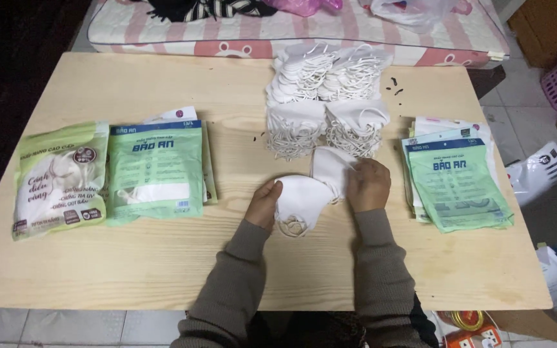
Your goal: Stacking and organizing face masks for packaging
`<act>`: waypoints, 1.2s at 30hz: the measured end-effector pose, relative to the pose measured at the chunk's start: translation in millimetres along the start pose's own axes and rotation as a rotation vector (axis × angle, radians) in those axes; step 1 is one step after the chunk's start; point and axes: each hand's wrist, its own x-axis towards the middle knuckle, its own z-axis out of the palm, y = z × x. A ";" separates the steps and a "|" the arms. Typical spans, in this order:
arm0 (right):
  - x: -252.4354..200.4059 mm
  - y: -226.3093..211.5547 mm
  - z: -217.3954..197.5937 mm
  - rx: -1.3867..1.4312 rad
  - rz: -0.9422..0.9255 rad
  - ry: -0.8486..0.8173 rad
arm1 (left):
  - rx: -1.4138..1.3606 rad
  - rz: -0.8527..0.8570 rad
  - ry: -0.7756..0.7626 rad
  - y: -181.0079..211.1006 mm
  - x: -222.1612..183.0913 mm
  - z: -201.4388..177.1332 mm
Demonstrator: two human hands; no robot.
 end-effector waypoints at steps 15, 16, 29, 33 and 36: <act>-6.0 -24.7 -10.6 1.174 0.549 -0.464 | 0.017 -0.054 -0.064 0.8 3.0 -0.4; -8.5 -25.8 -6.2 1.175 0.550 -0.462 | 0.018 -0.054 -0.065 0.0 4.3 -1.9; -18.9 -20.6 19.4 0.995 0.547 -0.494 | 0.073 -0.024 -0.184 10.5 -2.0 7.7; -2.1 -42.6 -21.0 0.460 0.291 -0.202 | 0.000 -0.020 -0.167 0.9 3.4 1.4; 9.4 -28.6 -22.9 0.233 0.175 -0.100 | -0.023 -0.018 -0.145 -2.4 6.5 -0.5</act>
